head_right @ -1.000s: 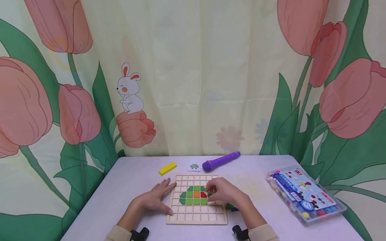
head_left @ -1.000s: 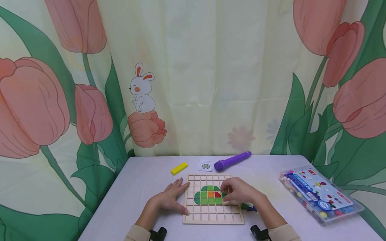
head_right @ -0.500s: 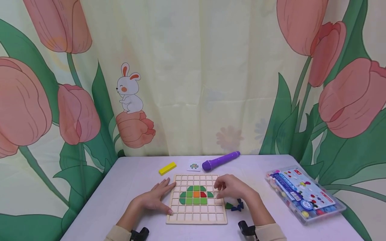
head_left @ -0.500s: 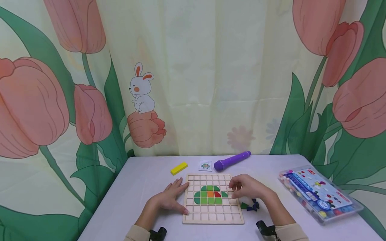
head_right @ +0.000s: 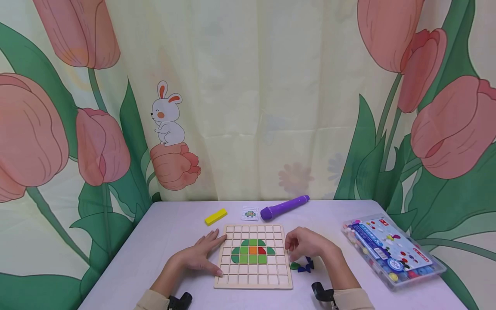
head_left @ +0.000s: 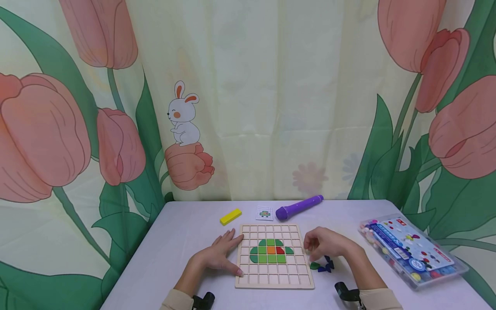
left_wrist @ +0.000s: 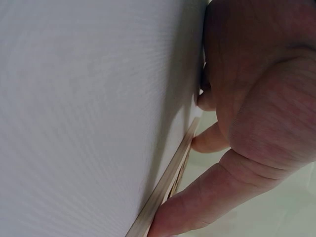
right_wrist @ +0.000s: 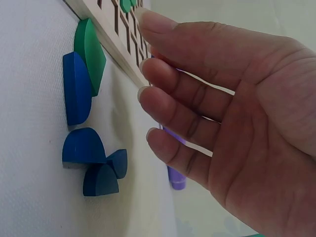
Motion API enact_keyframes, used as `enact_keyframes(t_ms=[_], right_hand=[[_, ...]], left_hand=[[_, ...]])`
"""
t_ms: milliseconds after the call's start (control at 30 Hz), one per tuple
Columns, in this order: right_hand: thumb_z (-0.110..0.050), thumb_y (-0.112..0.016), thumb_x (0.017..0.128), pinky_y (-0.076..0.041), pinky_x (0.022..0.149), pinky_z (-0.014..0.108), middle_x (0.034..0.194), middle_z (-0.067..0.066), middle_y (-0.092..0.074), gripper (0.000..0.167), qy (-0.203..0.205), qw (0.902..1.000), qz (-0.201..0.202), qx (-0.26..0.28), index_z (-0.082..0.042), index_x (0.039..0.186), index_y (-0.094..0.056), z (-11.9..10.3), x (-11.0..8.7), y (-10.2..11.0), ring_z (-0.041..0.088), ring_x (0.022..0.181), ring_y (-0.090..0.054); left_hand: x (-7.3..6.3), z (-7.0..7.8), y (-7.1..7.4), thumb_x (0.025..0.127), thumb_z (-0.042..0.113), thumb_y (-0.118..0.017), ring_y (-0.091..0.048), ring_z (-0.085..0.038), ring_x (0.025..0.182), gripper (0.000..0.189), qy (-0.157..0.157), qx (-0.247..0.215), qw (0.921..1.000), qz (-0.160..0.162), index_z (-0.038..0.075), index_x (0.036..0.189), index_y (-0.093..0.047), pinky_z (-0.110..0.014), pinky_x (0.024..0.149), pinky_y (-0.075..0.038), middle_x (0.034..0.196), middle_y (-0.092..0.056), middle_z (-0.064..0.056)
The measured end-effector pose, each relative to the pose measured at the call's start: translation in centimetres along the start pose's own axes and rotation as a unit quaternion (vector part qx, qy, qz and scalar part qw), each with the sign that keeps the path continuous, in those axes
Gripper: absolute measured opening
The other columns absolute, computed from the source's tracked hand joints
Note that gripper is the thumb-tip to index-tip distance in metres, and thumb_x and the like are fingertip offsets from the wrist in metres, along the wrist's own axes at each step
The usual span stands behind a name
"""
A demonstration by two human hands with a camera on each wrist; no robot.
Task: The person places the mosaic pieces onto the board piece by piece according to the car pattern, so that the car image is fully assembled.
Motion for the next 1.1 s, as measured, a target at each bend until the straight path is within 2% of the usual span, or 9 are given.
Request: enact_keyframes(t_ms=[600,933,1100], right_hand=[[0.005,-0.089,0.072,-0.046,0.064,0.028,0.079,0.005,-0.066,0.024,-0.012,0.9989,-0.044,0.008,-0.006,0.085,-0.071,1.1,-0.3,-0.6,0.018,0.072,-0.056],[0.004,-0.089,0.073,-0.044,0.064,0.030,0.075,0.003,-0.064,0.024,-0.052,0.9981,-0.022,-0.025,-0.009,0.082,-0.071,1.0,-0.3,-0.8,0.018,0.071,-0.056],[0.002,-0.089,0.074,-0.044,0.063,0.030,0.073,0.001,-0.064,0.023,-0.056,0.9977,-0.015,-0.035,-0.011,0.080,-0.072,1.1,-0.3,-0.7,0.017,0.070,-0.056]], left_hand=[[-0.3,0.3,0.1,0.067,0.063,-0.089,-0.006,-0.035,0.164,0.116,-0.004,-0.003,1.0000,0.001,0.031,0.164,-0.034,-0.066,0.128,-0.008,0.176,-0.013,-0.012],[-0.4,0.5,0.2,0.066,0.062,-0.090,-0.005,-0.034,0.164,0.116,-0.003,-0.012,0.9999,0.002,0.031,0.164,-0.034,-0.067,0.128,-0.008,0.176,-0.013,-0.011],[-0.3,0.5,0.2,0.066,0.062,-0.090,-0.005,-0.034,0.164,0.116,-0.002,-0.014,0.9999,0.002,0.032,0.163,-0.034,-0.067,0.128,-0.008,0.176,-0.012,-0.011]])
Point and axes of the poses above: each hand's wrist, its own x-axis towards the middle knuckle, its own y-axis out of the back of the hand, z = x × y, the point moved 4 cm from there along x, towards the middle knuckle
